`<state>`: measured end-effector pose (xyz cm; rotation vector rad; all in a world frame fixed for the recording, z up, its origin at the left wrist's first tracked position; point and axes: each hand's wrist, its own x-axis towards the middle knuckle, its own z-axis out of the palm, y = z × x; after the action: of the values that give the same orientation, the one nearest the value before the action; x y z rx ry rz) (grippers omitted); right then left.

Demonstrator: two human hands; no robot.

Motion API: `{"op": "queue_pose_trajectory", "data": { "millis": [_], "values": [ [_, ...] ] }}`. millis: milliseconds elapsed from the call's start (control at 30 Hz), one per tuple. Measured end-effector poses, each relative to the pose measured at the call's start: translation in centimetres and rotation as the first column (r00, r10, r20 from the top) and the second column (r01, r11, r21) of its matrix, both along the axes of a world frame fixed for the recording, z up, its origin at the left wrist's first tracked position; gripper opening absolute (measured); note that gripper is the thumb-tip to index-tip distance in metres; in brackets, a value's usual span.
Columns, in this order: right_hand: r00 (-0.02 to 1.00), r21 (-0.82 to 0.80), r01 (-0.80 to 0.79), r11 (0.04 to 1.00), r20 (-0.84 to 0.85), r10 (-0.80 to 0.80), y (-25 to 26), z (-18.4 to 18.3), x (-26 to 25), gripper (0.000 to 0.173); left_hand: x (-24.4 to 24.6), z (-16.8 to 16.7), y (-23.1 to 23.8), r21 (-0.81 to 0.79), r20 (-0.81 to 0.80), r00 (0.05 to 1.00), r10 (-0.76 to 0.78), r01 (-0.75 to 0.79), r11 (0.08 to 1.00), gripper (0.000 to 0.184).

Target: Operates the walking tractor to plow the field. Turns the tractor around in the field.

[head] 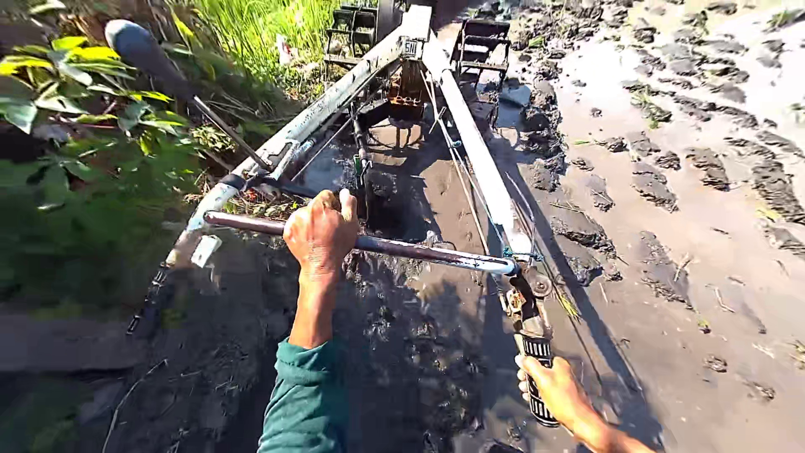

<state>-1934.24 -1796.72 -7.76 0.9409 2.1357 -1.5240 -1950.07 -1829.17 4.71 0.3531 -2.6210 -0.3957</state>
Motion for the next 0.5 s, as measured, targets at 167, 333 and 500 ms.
{"op": "queue_pose_trajectory", "data": {
  "millis": [167, 333, 500],
  "values": [
    [0.96, -0.071, -0.271, 0.96, 0.053, 0.275, -10.6, 0.2, -6.1, 0.036, -8.4, 1.9, -11.7, 0.103, 0.073, 0.997, 0.014, -0.021, 0.994, 0.055],
    [0.962, -0.418, -0.27, 0.867, -0.09, 0.256, -21.5, -0.1, -12.3, 0.049, -17.4, 3.0, -22.4, 0.186, 0.049, 0.999, 0.002, -0.012, 0.982, 0.051],
    [0.989, -0.361, 0.064, 0.93, -0.104, -0.108, -24.9, -2.8, -19.9, 0.048, -26.1, 2.0, -24.1, 0.08, 0.064, 0.991, -0.115, 0.11, 0.991, 0.054]
  ]
}}
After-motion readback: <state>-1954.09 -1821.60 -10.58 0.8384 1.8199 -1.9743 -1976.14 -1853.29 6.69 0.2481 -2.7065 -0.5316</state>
